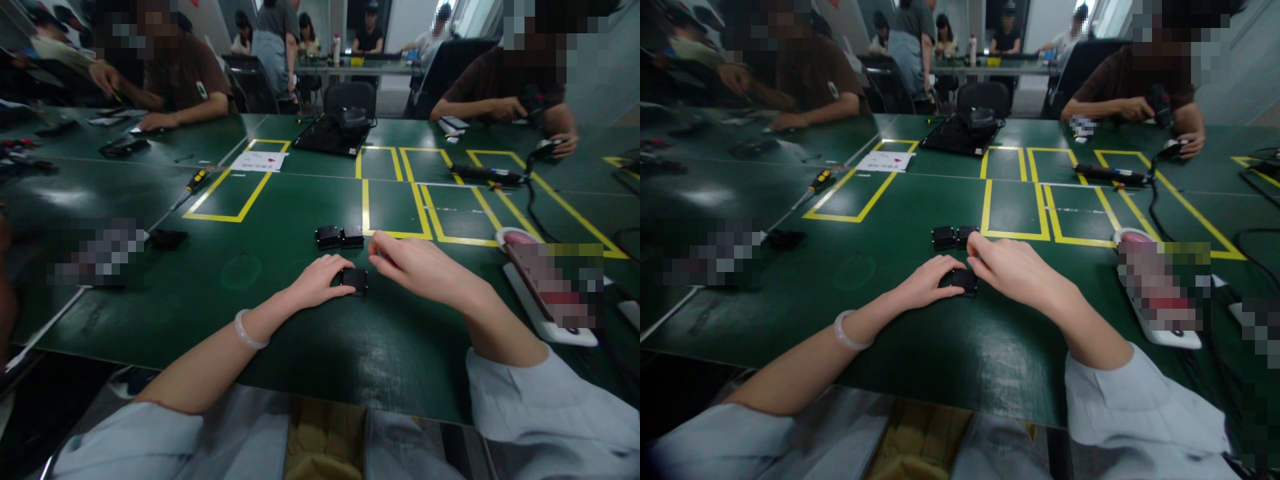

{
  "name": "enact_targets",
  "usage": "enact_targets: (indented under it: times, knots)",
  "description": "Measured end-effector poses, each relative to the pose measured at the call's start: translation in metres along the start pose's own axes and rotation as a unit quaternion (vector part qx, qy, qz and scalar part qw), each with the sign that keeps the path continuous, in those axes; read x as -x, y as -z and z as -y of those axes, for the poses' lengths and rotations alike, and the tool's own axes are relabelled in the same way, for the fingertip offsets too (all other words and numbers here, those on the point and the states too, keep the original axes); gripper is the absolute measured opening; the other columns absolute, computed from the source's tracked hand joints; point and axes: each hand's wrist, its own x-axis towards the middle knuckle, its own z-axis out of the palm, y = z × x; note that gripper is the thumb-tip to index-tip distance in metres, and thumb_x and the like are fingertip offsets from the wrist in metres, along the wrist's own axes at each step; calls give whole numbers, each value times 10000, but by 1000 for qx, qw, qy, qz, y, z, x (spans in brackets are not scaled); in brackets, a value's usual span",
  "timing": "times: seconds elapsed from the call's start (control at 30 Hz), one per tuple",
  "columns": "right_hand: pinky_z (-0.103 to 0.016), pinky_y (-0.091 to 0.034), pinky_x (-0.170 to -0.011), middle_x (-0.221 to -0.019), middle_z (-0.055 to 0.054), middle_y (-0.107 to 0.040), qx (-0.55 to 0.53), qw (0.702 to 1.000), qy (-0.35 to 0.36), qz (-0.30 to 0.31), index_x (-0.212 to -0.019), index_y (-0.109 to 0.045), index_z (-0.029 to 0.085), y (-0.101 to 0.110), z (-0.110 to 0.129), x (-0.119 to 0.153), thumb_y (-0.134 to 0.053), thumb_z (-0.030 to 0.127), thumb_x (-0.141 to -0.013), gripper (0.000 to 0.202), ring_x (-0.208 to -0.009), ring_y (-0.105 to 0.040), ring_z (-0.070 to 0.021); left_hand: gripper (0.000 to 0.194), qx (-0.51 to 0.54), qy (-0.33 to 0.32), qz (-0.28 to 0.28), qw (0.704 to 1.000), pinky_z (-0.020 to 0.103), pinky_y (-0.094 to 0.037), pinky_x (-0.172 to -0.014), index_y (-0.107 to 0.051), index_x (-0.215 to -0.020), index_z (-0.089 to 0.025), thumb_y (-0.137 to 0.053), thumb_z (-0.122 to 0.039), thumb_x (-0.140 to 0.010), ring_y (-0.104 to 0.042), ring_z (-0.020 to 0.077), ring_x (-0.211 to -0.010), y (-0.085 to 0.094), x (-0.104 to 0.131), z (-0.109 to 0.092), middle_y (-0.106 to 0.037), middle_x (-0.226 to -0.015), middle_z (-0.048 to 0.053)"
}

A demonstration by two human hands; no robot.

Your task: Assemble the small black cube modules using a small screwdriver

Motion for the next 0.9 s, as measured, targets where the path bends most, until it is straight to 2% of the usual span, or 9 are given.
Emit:
enact_targets:
  times: [0.13, 0.47, 0.67, 0.9]
  knots:
    - [-261, -255, -560, -711, 8, -590, 5, 1000, -7, -4, -960, -466, 225, -2, -1, -1, -379, 393, -988, 190, -624, -541, -159, 383, 1, -1, 3, 1000, 370, -450, -865, -549, -1179, -212, -595, -480, -908, -564, 250, -1003, 0, 0, 0, -613, -1120, 72]
    - [-261, -266, -561, -725, 9, -580, 5, 1000, 0, 0, -1022, -467, 209, 0, 0, 1, -385, 255, -955, 115, -599, -522, -144, 376, 7, 5, 3, 1000, 379, -454, -868, -566, -1157, -212, -594, -486, -903, -563, 253, -1008, 2, 0, -2, -612, -1118, 76]
    - [-261, -265, -561, -718, 4, -589, 8, 1000, -2, -4, -991, -469, 221, -2, 0, 0, -367, 393, -987, 200, -625, -540, -161, 392, 7, 0, -3, 1000, 378, -452, -872, -558, -1186, -217, -606, -480, -899, -563, 251, -1007, 1, 0, -1, -614, -1115, 71]
    - [-264, -261, -552, -727, -4, -594, 31, 1000, -2, 4, -1029, -476, 211, 1, -1, 1, -342, 288, -970, 166, -603, -530, -153, 388, 11, 1, -3, 1000, 381, -450, -875, -567, -1164, -220, -595, -502, -898, -565, 249, -999, 1, -1, -1, -614, -1109, 73]
